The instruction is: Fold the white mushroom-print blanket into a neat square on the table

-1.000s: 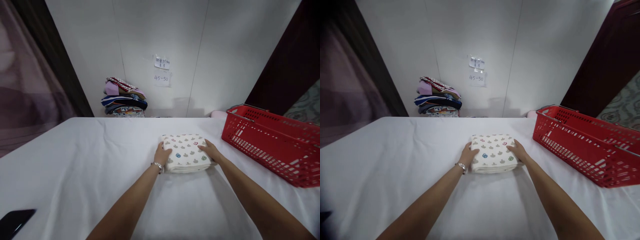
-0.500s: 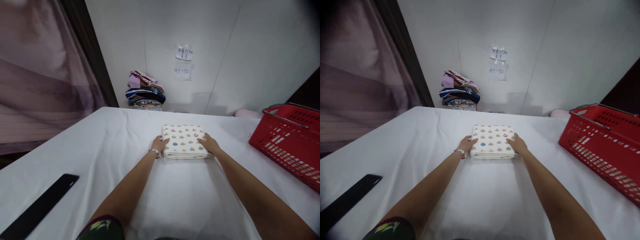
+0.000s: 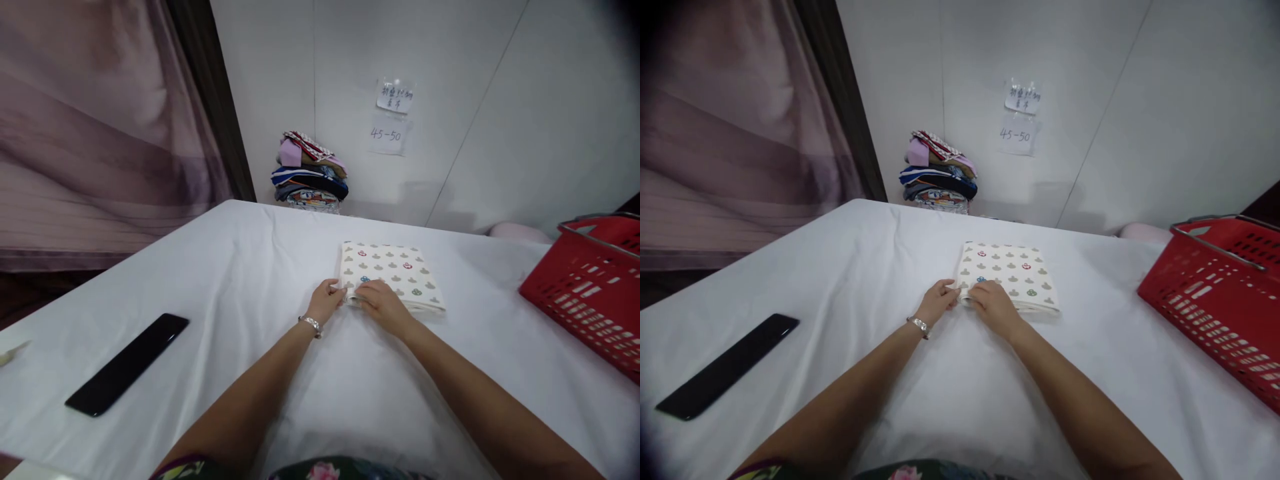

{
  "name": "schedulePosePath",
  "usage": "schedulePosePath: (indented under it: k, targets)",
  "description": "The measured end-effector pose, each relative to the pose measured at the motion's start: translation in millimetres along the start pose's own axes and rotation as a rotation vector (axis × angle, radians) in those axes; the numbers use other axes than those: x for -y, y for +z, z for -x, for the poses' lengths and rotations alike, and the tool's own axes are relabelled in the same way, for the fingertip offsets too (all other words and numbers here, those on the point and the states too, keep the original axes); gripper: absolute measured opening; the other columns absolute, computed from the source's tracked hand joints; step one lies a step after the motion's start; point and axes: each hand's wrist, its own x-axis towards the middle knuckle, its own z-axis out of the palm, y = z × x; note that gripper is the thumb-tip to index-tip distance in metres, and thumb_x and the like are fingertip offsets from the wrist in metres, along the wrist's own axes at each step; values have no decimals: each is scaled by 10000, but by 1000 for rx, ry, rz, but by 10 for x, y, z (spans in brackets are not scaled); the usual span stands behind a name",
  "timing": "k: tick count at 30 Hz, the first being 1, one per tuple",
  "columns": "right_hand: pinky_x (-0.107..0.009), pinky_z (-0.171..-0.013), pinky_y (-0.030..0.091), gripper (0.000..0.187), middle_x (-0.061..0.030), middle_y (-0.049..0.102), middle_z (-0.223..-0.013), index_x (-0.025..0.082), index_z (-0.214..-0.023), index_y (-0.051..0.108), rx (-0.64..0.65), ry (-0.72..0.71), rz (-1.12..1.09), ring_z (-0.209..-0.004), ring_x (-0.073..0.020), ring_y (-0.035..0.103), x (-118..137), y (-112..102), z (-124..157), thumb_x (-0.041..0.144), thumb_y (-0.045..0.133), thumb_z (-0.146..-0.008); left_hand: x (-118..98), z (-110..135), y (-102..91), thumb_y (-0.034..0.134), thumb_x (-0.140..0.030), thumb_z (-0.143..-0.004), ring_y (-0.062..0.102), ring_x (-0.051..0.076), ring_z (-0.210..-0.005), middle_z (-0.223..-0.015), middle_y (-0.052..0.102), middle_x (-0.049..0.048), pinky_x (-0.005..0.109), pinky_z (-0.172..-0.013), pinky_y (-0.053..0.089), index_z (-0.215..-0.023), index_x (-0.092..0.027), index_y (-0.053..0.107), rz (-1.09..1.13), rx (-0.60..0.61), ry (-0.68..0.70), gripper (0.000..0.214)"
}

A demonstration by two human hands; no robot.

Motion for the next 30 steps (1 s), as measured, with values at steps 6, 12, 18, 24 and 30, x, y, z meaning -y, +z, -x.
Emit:
schedulePosePath:
  k: [6, 12, 18, 24, 30]
  targets:
    - [-328, -777, 392, 195, -65, 595, -965, 199, -1006, 591, -2, 52, 134, -890, -199, 503, 42, 167, -11, 162, 480, -850, 124, 99, 27, 636, -279, -701, 561, 99, -692, -937, 575, 2, 237, -657, 469, -1003, -202, 529, -211, -27, 304, 330]
    - [-322, -737, 383, 183, -61, 589, -872, 186, -931, 610, -87, 46, 162, -829, -194, 489, 56, 310, -6, 157, 439, -873, 63, 188, 73, 569, -222, -729, 526, 97, -675, -955, 501, 3, 245, -641, 440, -905, -204, 499, -531, -145, 405, 190]
    - [-326, -723, 378, 188, -66, 581, -879, 202, -902, 621, -109, 16, 201, -831, -199, 484, 35, 392, 38, 139, 448, -860, 57, 177, 15, 529, -182, -750, 538, 122, -718, -852, 545, -4, 239, -644, 406, -813, -206, 517, -730, -55, 396, 69]
    - [-326, -711, 376, 213, -60, 580, -876, 214, -950, 628, -137, 48, 171, -823, -196, 491, 45, 441, 66, 134, 455, -854, -74, 130, -27, 531, -176, -730, 538, 126, -731, -827, 560, -8, 254, -685, 426, -773, -204, 560, -575, -108, 412, 59]
    - [-321, -756, 409, 231, -44, 613, -908, 223, -957, 633, -117, 57, 60, -854, -182, 524, 30, 378, 66, 120, 462, -841, -134, -2, 74, 463, -188, -806, 514, 159, -857, -824, 566, 13, 284, -773, 416, -749, -210, 574, -653, -27, 610, 127]
